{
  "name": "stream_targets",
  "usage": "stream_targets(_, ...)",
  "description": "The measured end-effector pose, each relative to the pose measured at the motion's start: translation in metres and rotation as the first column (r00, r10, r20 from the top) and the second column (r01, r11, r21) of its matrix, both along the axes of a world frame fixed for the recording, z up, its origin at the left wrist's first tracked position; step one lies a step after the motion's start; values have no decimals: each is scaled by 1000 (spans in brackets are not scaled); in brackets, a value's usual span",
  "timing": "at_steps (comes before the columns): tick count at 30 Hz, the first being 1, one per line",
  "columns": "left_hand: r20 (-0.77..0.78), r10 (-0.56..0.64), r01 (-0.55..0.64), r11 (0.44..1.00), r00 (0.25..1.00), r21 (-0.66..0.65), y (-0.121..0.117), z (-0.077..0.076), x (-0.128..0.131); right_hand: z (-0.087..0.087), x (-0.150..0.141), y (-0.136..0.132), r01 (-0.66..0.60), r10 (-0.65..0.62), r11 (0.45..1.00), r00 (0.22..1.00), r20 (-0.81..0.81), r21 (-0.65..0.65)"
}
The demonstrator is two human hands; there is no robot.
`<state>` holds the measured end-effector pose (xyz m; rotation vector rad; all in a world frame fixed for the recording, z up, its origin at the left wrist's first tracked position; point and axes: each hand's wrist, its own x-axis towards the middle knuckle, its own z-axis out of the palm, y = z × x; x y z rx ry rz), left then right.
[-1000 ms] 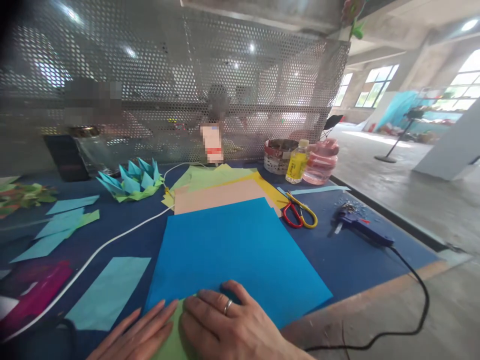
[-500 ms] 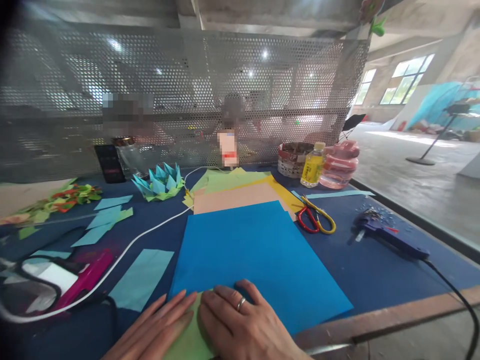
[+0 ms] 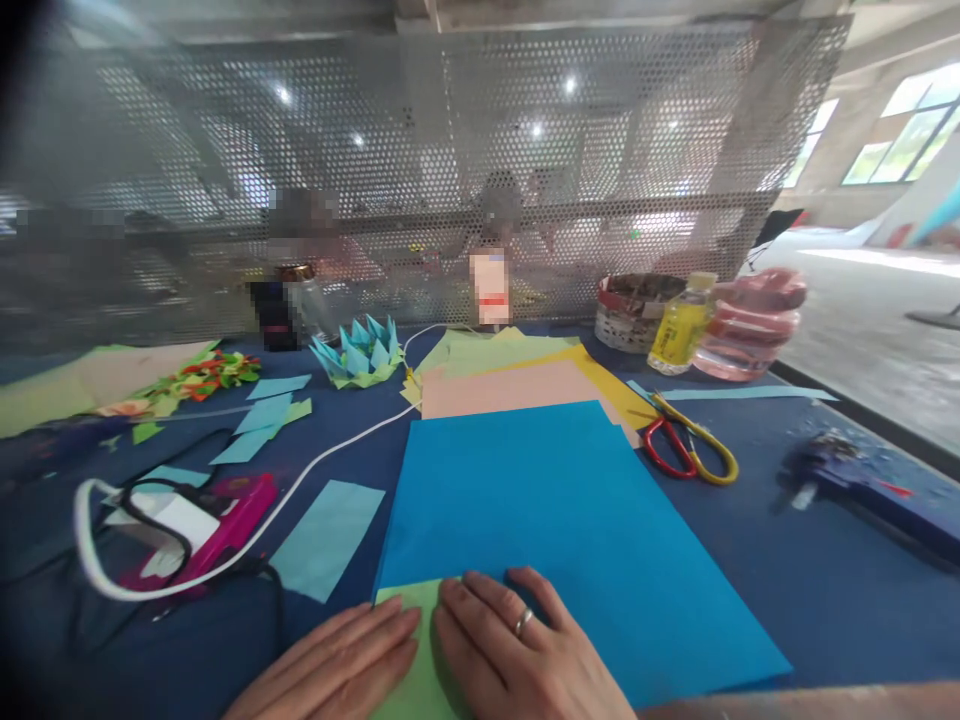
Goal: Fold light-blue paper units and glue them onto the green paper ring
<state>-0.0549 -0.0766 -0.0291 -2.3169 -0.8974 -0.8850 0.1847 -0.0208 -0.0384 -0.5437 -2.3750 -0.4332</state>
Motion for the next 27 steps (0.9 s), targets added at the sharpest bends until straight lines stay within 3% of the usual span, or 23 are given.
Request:
stream_targets(5,61,10,-6,998,998,-60,0,12,2,26,3,1,-19,17,999,997,77,29)
stream_targets(6,62,-4,8,998,998,-62,-1,17,3,34,4,1,-39,37,999,989,144,13)
stream_targets(7,17,35,-32,986,999,-165,-2,20,3,41,4,1,-47,48,999,982,182,-9)
stream_targets(10,48,14,-5,984,999,-178,-7,18,1,52,5,1,-53,65,996,977,201,-66)
stream_targets(15,-17,49,-51,984,999,-169,-15,6,-1,47,5,-2,-47,69,992,979,190,-117)
stream_targets(20,-156,61,-98,966,986,-239,-19,19,-3,49,6,-2,-43,64,994,975,214,-100)
stream_targets(23,-102,43,-64,976,994,-210,-17,16,-5,43,5,-1,-55,80,993,965,249,-105)
stream_targets(27,-46,19,-27,985,999,-169,-11,7,-4,29,3,-1,-37,44,997,992,119,-63)
